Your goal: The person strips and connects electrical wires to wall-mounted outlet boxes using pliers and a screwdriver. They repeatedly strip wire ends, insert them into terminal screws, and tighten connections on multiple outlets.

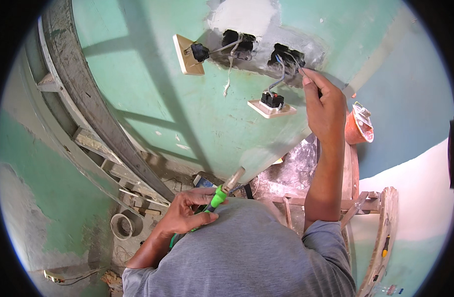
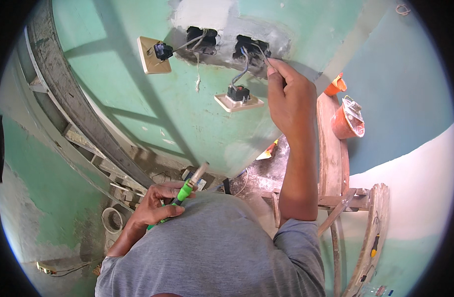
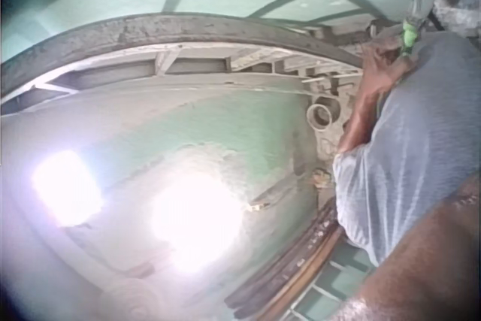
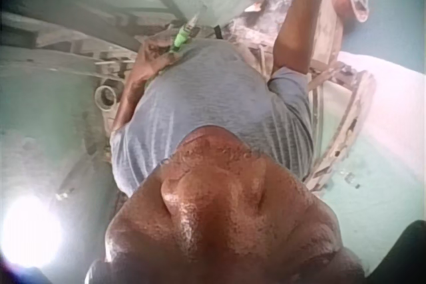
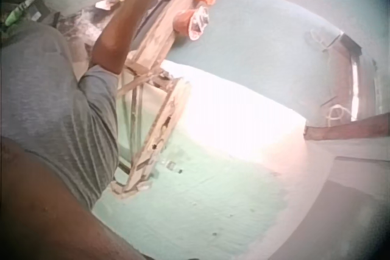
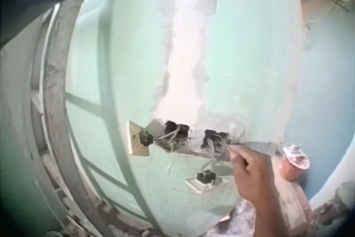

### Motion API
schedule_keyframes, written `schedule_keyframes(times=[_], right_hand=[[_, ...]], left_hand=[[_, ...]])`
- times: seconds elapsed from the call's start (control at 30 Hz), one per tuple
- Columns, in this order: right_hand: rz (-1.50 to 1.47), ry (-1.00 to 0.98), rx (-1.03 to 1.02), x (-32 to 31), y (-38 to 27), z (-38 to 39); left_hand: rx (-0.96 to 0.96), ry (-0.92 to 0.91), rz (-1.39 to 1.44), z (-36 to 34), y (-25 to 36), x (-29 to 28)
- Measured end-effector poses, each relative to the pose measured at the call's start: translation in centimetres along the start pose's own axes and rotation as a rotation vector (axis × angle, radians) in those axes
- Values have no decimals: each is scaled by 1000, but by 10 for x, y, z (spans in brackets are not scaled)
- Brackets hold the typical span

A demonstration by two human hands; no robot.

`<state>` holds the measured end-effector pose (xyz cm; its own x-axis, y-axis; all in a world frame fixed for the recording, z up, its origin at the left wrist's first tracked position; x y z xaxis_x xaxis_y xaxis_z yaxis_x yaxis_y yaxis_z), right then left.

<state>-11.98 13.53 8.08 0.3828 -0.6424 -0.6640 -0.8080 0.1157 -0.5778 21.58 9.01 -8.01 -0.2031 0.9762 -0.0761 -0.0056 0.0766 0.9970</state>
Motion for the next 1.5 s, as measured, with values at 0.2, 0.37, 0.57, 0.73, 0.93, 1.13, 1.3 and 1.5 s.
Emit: schedule_keyframes(times=[0.2,0.37,0.57,0.73,0.93,1.13,1.3,1.5], right_hand=[[33,-19,-4,-1,0,-3],[81,-28,-15,-3,-6,-2],[87,-16,-15,-1,-6,-1],[99,-5,-98,-1,4,-5],[85,-11,-56,-1,1,-3],[73,-17,-54,-1,1,-4],[72,-23,-41,-3,1,-3],[77,-33,-28,-5,-4,-2]], left_hand=[[-58,24,281,4,-17,-9],[-45,56,575,6,-18,-24],[-19,109,423,-20,10,-29],[134,88,293,-49,24,-39],[17,120,138,-88,70,-69],[-16,181,72,-130,104,-96],[-15,209,45,-150,111,-102],[-17,250,33,-159,115,-96]])
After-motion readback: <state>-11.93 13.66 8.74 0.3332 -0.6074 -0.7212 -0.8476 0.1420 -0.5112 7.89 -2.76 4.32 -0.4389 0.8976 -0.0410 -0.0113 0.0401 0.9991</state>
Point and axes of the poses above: each hand's wrist, its own z-axis away from the middle knuckle, its own x-axis out of the palm, y = z × x, the point moved 2 cm from there along -z, towards the middle knuckle, and after that the axes turned 15 degrees about -y, right-handed, at the moved point
